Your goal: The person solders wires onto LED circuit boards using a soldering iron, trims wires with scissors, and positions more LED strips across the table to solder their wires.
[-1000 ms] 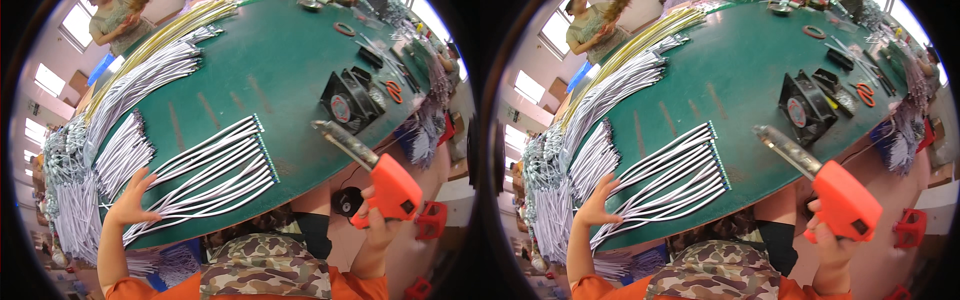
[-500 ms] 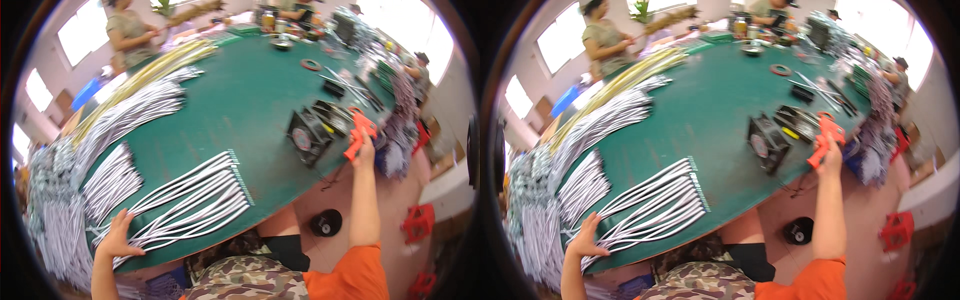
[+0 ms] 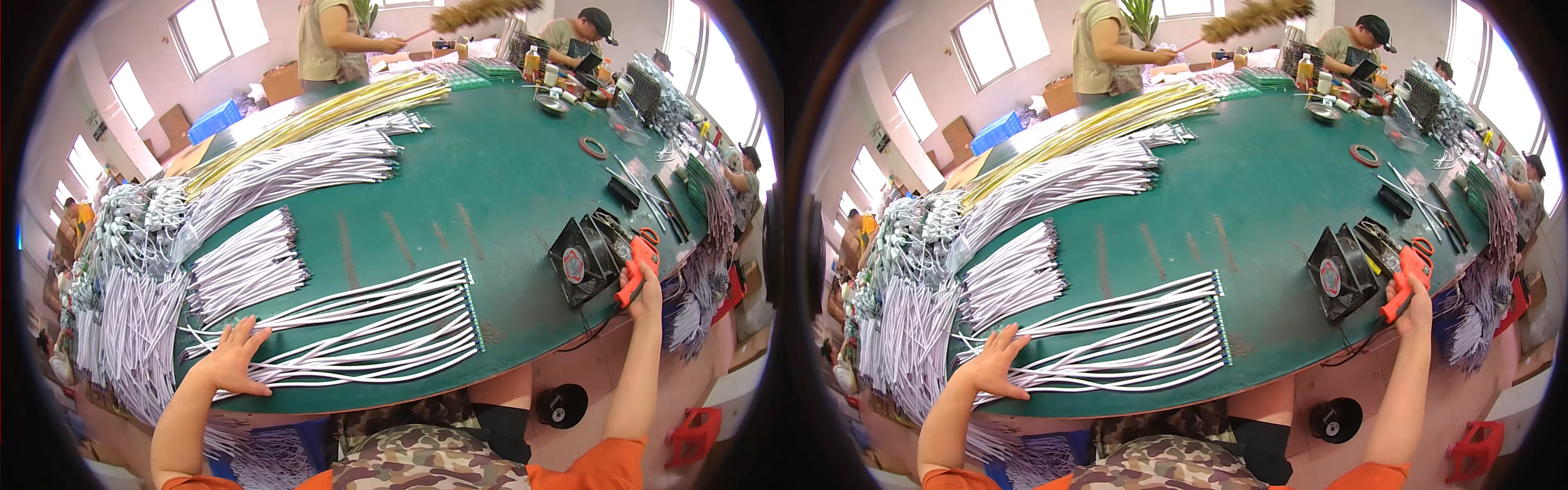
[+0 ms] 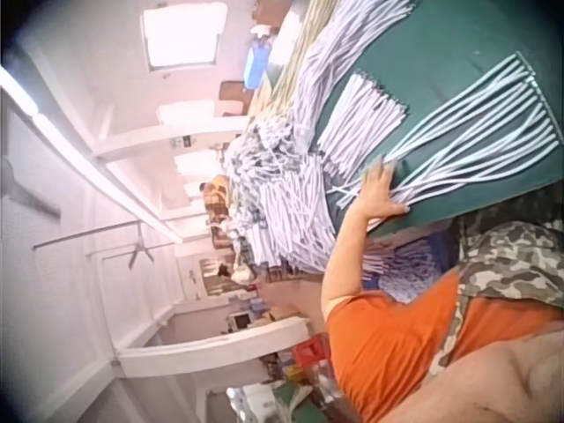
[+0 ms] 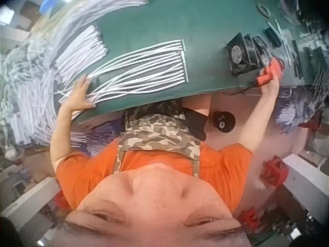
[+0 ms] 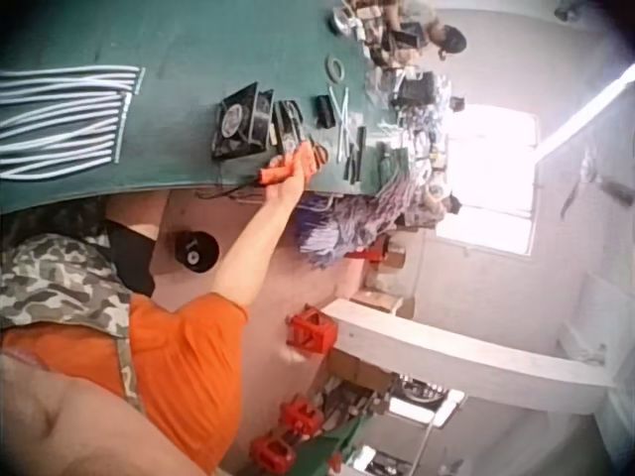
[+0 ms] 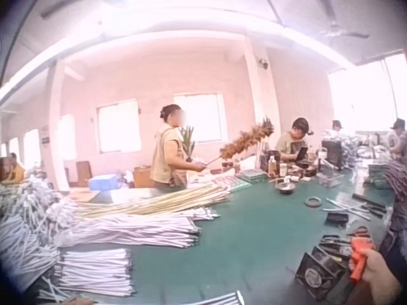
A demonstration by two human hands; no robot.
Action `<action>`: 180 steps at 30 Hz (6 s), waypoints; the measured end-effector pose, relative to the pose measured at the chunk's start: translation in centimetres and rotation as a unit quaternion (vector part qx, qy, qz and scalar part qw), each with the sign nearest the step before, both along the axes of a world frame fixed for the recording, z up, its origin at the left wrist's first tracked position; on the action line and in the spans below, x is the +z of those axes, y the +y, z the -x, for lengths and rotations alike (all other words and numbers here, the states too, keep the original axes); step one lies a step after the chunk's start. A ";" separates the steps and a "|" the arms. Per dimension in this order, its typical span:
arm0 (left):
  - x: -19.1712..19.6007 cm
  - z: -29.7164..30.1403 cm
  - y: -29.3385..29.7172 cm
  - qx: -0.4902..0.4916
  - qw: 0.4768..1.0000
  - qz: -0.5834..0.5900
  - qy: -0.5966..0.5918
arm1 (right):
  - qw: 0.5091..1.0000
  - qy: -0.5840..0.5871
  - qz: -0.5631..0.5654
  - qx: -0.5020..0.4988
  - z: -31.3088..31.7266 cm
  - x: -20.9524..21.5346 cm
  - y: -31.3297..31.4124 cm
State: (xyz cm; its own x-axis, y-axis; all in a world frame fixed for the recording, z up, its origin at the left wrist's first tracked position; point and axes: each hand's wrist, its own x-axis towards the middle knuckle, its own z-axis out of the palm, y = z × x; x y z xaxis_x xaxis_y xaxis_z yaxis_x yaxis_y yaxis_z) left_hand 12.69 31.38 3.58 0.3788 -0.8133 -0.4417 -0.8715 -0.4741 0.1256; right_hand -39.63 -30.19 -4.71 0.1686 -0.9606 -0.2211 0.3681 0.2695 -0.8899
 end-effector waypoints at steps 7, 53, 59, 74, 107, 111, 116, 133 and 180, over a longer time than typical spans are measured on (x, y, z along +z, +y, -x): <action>0.3 -1.3 2.5 -0.022 0.998 -0.047 -0.029 | 0.946 0.324 -0.009 0.021 4.1 1.5 -0.5; 1.9 -1.6 11.7 0.059 0.975 0.144 -0.158 | 0.501 0.271 0.654 0.497 -39.6 6.9 32.8; 4.9 -2.9 10.8 0.050 0.993 0.078 -0.072 | 0.535 0.377 0.547 0.522 -40.9 6.6 24.9; 10.2 -5.0 7.4 -0.047 0.943 0.193 -0.266 | 0.488 0.410 0.585 0.502 -34.2 5.2 16.2; 0.6 2.1 -24.7 -0.243 0.931 0.272 -0.007 | 0.681 0.434 0.427 0.408 -25.2 3.9 22.4; -3.9 11.2 -19.6 -0.244 0.913 0.320 0.072 | 0.664 0.436 0.522 0.311 -24.9 2.7 22.6; -6.4 13.0 -17.5 -0.214 0.931 0.295 0.012 | 0.648 0.427 0.553 0.303 -23.5 3.1 23.9; -6.3 7.3 -14.3 -0.186 0.944 0.257 -0.087 | 0.606 0.378 0.626 0.315 -23.5 -0.4 26.6; -6.0 9.4 -25.2 -0.371 0.853 0.365 0.037 | 0.580 0.363 0.668 0.293 -18.8 2.1 23.9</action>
